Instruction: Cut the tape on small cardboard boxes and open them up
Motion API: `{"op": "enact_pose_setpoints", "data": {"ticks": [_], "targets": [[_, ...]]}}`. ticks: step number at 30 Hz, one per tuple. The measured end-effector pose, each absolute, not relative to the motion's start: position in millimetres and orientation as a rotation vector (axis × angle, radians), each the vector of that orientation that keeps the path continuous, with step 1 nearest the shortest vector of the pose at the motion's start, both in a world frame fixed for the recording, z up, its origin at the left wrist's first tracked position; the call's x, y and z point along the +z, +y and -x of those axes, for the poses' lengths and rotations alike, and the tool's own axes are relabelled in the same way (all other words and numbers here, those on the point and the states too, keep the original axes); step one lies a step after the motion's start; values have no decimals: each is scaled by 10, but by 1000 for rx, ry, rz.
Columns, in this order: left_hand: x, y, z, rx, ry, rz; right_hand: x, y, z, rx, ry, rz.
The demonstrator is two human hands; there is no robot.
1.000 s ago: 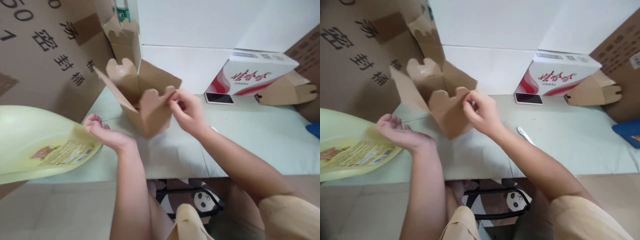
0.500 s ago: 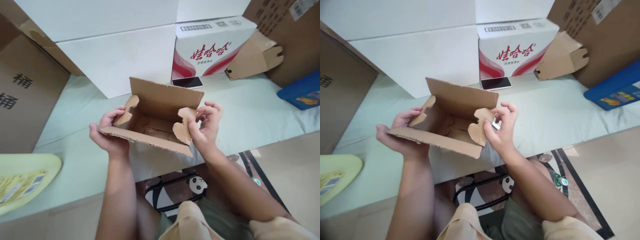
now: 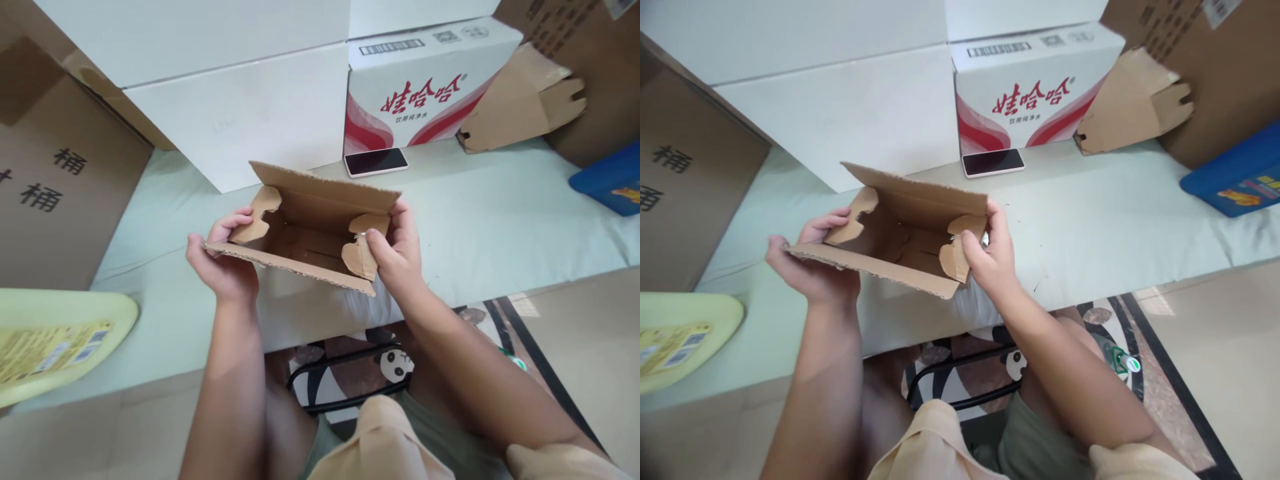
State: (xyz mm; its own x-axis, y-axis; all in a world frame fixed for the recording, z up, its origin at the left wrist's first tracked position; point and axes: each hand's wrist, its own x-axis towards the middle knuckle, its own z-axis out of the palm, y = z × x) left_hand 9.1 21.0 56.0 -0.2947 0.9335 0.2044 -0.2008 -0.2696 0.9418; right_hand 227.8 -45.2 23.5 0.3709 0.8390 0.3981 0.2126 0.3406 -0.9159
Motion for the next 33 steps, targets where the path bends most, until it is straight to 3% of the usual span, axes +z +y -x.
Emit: {"op": "enact_pose_setpoints", "data": {"ticks": [15, 26, 33], "targets": [[284, 241, 124, 1658, 836, -1314, -31, -504, -2307, 620, -1130, 1048], [203, 342, 122, 1718, 1026, -1348, 126, -529, -2294, 681, -1152, 1039], [279, 293, 219, 1565, 1135, -1468, 92, -643, -2297, 827, -1185, 937]]}}
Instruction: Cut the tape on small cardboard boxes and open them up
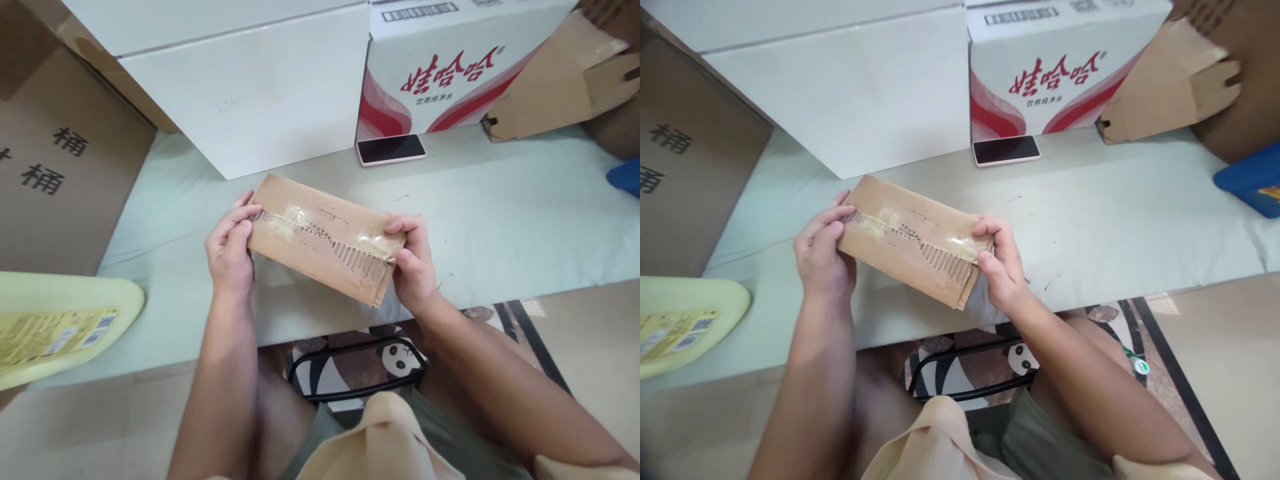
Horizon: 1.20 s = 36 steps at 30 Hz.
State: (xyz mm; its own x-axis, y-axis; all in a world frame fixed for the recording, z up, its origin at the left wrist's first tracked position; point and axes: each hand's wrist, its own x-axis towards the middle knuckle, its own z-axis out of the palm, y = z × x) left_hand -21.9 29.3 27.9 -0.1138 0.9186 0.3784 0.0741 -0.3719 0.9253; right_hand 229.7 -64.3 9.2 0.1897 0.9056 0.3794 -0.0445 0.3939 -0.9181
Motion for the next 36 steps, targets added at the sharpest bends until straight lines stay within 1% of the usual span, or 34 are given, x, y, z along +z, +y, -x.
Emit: {"op": "enact_pose_setpoints", "data": {"ticks": [7, 18, 22, 26, 29, 33, 36], "targets": [[297, 208, 215, 1611, 1301, -1387, 144, -613, -2259, 769, -1209, 1002], [288, 259, 219, 1606, 1293, -1392, 88, -408, -2192, 714, -1121, 982], [300, 306, 280, 1645, 1262, -1310, 49, -391, -2224, 773, -1073, 948], [271, 407, 455, 1767, 1251, -1061, 29, -390, -2266, 807, -1070, 1108], [253, 441, 558, 1795, 1231, -937, 34, -390, -2271, 915, -1083, 1175], [261, 426, 585, 1826, 1269, -869, 38, -387, -2244, 1058, -1134, 1105], [257, 418, 597, 1823, 1263, -882, 10, -394, -2219, 1043, -1179, 1062]]}}
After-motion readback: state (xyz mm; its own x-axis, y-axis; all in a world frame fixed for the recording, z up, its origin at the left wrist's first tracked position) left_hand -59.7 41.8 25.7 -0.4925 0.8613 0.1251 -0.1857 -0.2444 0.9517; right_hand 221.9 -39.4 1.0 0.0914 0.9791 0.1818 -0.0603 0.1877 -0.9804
